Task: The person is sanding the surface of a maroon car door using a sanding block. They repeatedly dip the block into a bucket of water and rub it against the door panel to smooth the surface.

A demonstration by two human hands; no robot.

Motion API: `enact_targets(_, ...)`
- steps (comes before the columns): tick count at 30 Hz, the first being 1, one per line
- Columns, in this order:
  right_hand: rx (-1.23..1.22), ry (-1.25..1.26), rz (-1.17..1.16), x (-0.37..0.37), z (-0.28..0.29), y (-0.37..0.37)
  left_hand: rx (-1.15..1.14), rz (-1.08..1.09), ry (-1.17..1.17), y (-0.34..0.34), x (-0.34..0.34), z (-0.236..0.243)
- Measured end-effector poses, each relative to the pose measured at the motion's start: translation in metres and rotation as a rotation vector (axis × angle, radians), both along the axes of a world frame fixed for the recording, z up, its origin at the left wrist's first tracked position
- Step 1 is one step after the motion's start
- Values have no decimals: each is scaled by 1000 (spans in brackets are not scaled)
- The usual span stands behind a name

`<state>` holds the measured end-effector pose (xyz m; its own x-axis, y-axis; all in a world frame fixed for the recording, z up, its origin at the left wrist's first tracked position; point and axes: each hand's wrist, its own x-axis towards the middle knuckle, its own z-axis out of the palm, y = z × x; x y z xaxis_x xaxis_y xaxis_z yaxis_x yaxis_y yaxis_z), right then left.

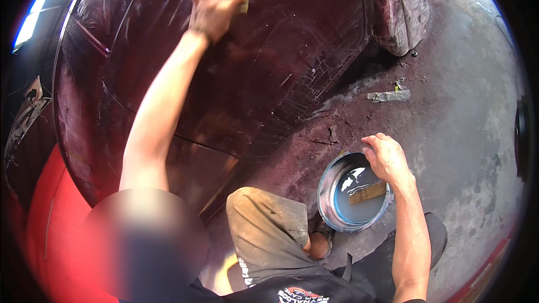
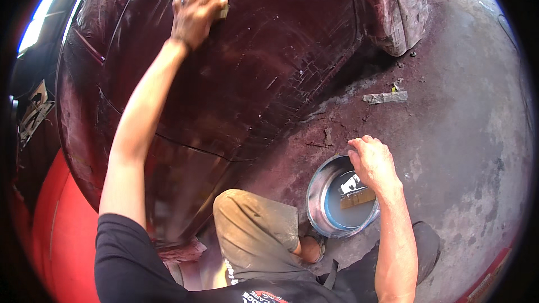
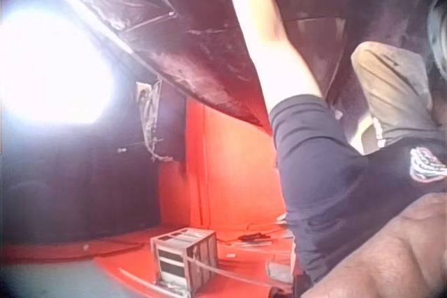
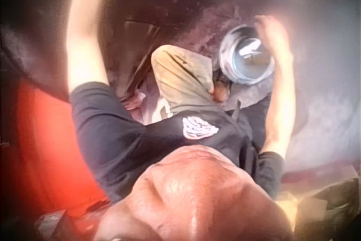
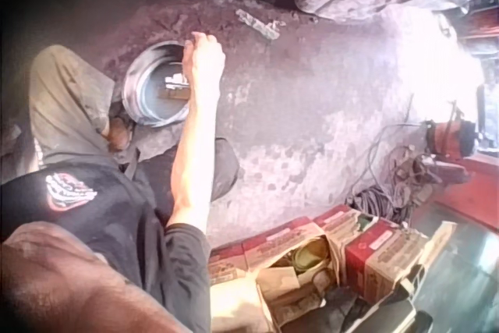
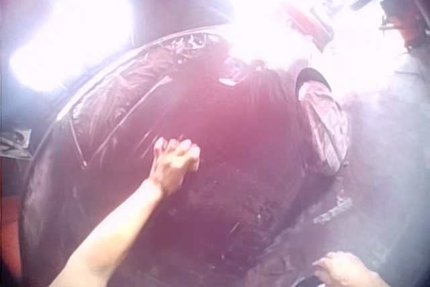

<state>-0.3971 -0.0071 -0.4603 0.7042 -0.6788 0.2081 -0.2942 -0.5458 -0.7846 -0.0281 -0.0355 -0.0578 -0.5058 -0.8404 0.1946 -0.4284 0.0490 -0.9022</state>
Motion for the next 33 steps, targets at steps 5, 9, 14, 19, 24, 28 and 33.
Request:
enact_targets(5,-29,9,-42,-12,-4,-10,130,-32,-27,96,27,-25)
enact_targets(9,-5,17,-33,-15,-10,-3,104,-86,-49,-11,1,-15)
enact_targets(14,55,83,17,-10,1,12,-14,67,40,-96,-32,-33)
enact_targets(19,5,0,-39,-21,-7,-5,163,-112,-13,22,15,-71)
enact_targets(24,-18,-38,-67,-14,-7,-9,250,-173,-77,17,25,-68)
enact_targets(28,-7,-28,-62,-6,5,4,147,-93,-74,-86,-10,-80)
enact_targets(33,-38,-47,-20,-6,3,7,119,-39,-66,-84,-12,-103)
